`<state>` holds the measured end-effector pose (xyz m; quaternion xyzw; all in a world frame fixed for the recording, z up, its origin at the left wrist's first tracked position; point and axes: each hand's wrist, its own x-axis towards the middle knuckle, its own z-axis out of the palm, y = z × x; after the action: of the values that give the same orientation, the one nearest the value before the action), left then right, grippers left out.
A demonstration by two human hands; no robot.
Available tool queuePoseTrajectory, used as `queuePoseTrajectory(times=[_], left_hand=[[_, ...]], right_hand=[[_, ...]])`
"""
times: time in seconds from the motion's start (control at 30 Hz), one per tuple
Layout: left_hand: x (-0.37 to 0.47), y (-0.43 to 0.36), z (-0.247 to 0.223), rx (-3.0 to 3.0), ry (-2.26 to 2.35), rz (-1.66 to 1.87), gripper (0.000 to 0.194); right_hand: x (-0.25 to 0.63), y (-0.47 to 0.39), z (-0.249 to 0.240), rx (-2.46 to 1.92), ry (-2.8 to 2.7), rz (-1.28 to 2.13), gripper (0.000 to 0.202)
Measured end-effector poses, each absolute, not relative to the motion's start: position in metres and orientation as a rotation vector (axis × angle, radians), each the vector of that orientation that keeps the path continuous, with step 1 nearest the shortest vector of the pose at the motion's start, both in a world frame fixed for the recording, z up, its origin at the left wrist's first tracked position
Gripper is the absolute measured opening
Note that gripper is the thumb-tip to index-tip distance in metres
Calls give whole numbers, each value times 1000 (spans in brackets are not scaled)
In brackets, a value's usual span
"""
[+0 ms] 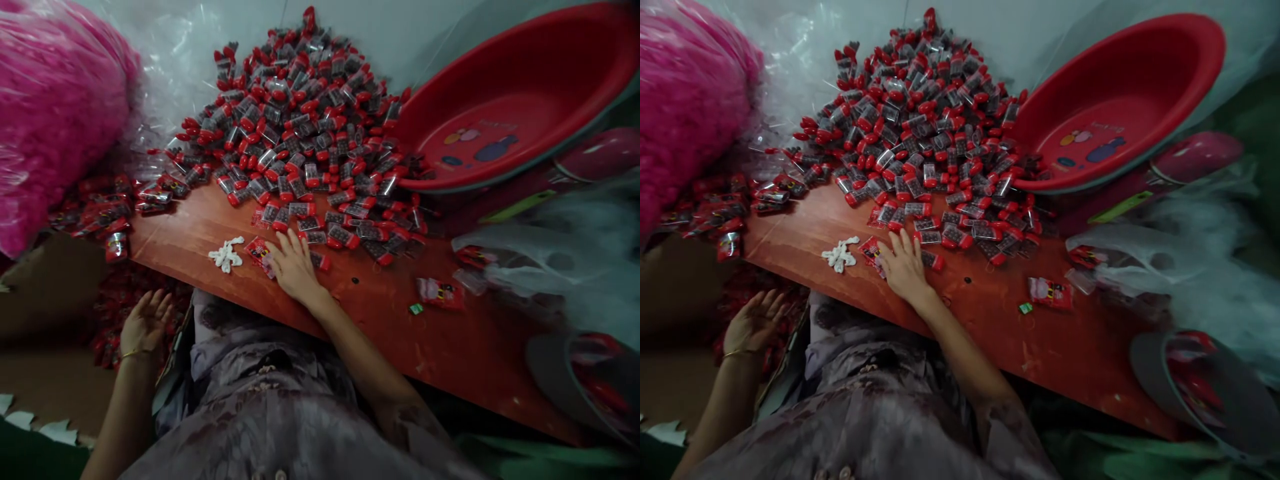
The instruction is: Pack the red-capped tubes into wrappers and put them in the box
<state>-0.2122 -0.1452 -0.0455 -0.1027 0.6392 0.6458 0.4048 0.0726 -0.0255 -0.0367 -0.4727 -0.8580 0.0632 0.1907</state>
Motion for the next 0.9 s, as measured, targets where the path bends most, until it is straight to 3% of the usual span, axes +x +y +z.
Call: queuePoseTrajectory(times=[0.13,0.37,0.57,0.77,0.9], left_hand=[[-169,-129,-28,96,1540,1664,11],[-95,-100,-11,705,1590,1505,37],[-58,-65,-16,881,1370,1395,26],[-37,-56,-9,778,1242,1541,24],[-28,-62,-10,781,1252,1456,23]], right_hand=[[58,-16,-49,-1294,-2426,273,32],[63,-29,-48,-1327,-2285,161,26],[75,-46,-32,-1293,-2150,21,28],[86,-59,-25,-1227,-1623,642,47],[84,-63,-28,-1196,-1383,1028,21]])
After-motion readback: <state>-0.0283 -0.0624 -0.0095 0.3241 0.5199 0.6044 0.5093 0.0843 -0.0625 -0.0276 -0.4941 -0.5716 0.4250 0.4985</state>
